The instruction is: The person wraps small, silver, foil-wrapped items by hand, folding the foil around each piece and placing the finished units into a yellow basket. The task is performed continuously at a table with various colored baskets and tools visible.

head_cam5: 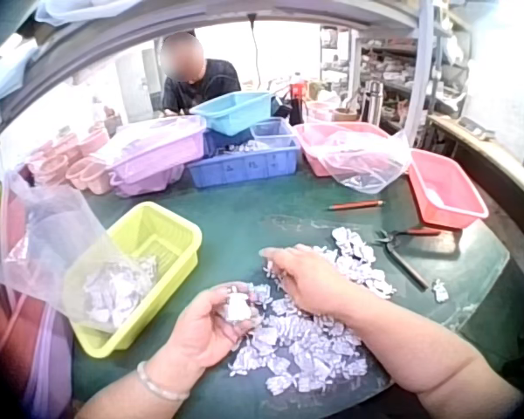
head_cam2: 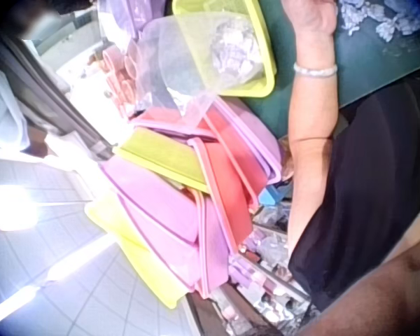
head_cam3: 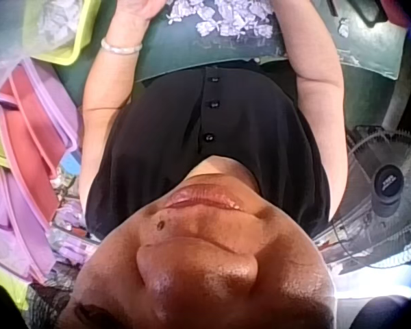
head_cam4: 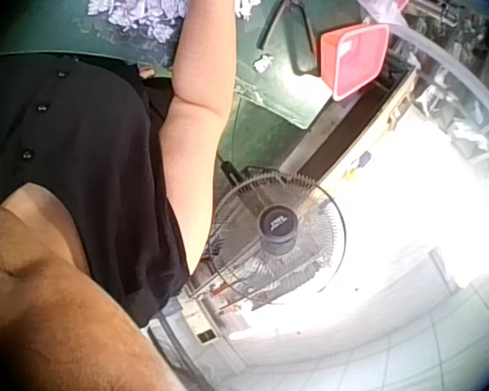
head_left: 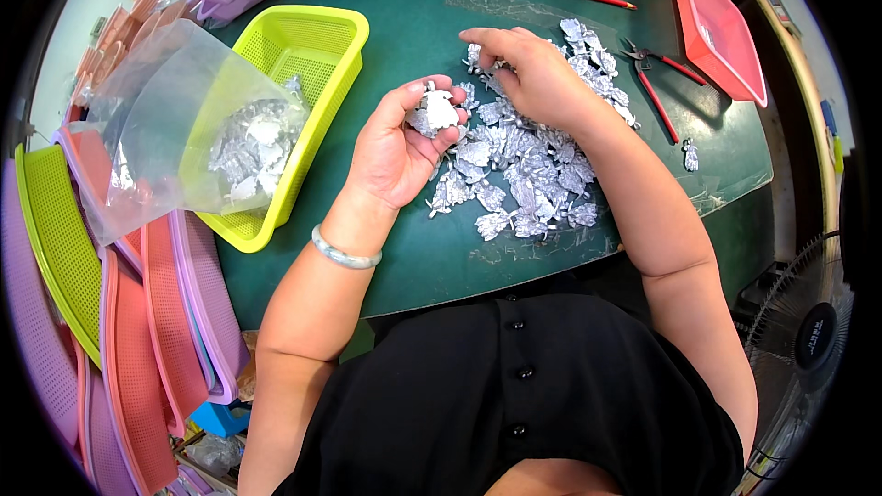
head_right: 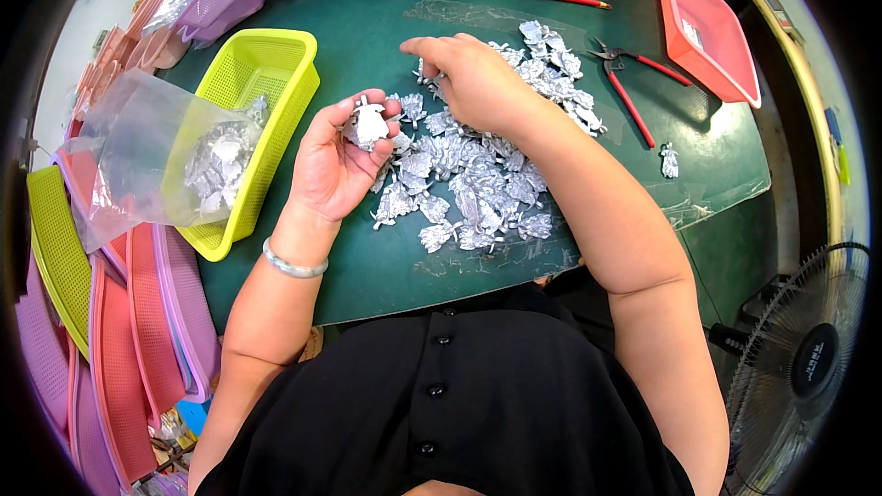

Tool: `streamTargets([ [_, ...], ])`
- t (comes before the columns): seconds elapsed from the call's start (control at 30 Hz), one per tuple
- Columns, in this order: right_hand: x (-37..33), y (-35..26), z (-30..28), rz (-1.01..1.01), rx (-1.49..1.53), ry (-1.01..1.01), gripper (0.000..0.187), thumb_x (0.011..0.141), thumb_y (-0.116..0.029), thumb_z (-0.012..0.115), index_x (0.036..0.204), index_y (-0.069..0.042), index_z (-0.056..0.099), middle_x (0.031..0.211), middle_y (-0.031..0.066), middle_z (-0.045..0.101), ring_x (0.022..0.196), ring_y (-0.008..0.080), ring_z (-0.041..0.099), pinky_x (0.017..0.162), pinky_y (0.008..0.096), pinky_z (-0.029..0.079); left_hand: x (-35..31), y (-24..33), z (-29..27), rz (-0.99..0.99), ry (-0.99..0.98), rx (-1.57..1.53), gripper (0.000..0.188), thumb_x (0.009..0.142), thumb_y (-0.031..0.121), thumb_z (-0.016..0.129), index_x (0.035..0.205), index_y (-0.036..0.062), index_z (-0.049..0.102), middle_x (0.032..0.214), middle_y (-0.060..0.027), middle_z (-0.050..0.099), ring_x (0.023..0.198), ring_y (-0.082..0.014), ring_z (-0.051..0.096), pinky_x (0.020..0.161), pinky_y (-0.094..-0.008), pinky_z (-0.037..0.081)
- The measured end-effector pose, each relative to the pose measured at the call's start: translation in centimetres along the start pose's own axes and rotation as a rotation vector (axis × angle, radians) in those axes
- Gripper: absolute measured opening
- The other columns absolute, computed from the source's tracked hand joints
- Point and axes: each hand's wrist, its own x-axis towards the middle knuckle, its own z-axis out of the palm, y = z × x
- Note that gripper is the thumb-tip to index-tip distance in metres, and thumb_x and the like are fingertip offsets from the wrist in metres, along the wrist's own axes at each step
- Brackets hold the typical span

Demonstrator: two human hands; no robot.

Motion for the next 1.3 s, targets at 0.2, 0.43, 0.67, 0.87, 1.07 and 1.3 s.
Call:
streamTargets([
  [0.2,0.2,0.5,-0.2,0.186,0.385,0.057,0.043,0.072,0.011,0.049,0.113,-0.003,0.049,0.081,0.0044,0.055,0.073,0.0120,0.053,0.067,0.0231,0.043,-0.3,-0.2,0.8,0.029,0.106,0.157,0.020,0.085,0.010,0.050,0.102,0.0004,0.050,0.086,-0.0126,0.057,0.074,-0.0197,0.058,0.063,-0.0270,0.052],
  [0.43,0.3,-1.1,-0.8,0.293,0.932,-0.048,0.049,0.072,0.010,0.055,0.119,-0.001,0.044,0.085,0.0024,0.055,0.079,0.0065,0.053,0.073,0.0193,0.043,-0.4,-0.3,1.3,0.022,0.190,0.348,0.019,0.083,0.014,0.055,0.099,0.0045,0.050,0.075,-0.0047,0.054,0.065,-0.0138,0.055,0.057,-0.0236,0.049],
  [0.67,0.2,-2.7,-0.7,0.285,1.034,-0.119,0.048,0.074,0.007,0.054,0.120,0.003,0.041,0.083,0.0057,0.055,0.072,0.0093,0.054,0.067,0.0211,0.046,-0.3,-0.6,0.8,0.078,0.213,0.386,0.016,0.080,0.018,0.061,0.089,0.0062,0.056,0.070,-0.0012,0.055,0.059,-0.0101,0.054,0.052,-0.0212,0.044],
  [0.87,0.0,-2.7,-1.7,0.450,1.073,-0.244,0.043,0.080,-0.001,0.052,0.121,0.002,0.039,0.084,0.0094,0.060,0.068,0.0126,0.059,0.061,0.0235,0.049,-0.3,-0.4,1.1,0.054,0.235,0.336,0.010,0.082,0.017,0.057,0.086,0.0078,0.056,0.068,-0.0021,0.054,0.058,-0.0113,0.052,0.048,-0.0205,0.039],
  [1.07,-0.1,-3.0,-1.7,0.505,1.153,-0.377,0.045,0.080,-0.001,0.052,0.122,0.003,0.037,0.077,0.0103,0.060,0.068,0.0155,0.062,0.055,0.0232,0.049,-0.3,-0.3,0.9,0.075,0.256,0.317,0.014,0.078,0.017,0.063,0.085,0.0072,0.056,0.068,-0.0016,0.054,0.057,-0.0098,0.051,0.049,-0.0208,0.040],
  [1.3,-0.1,-2.6,-1.3,0.475,1.101,-0.340,0.049,0.076,0.002,0.056,0.122,0.004,0.037,0.076,0.0068,0.060,0.067,0.0137,0.061,0.056,0.0220,0.048,-0.4,-0.3,1.2,0.094,0.281,0.329,0.014,0.078,0.016,0.063,0.084,0.0056,0.056,0.067,-0.0021,0.053,0.056,-0.0098,0.051,0.048,-0.0199,0.040],
])
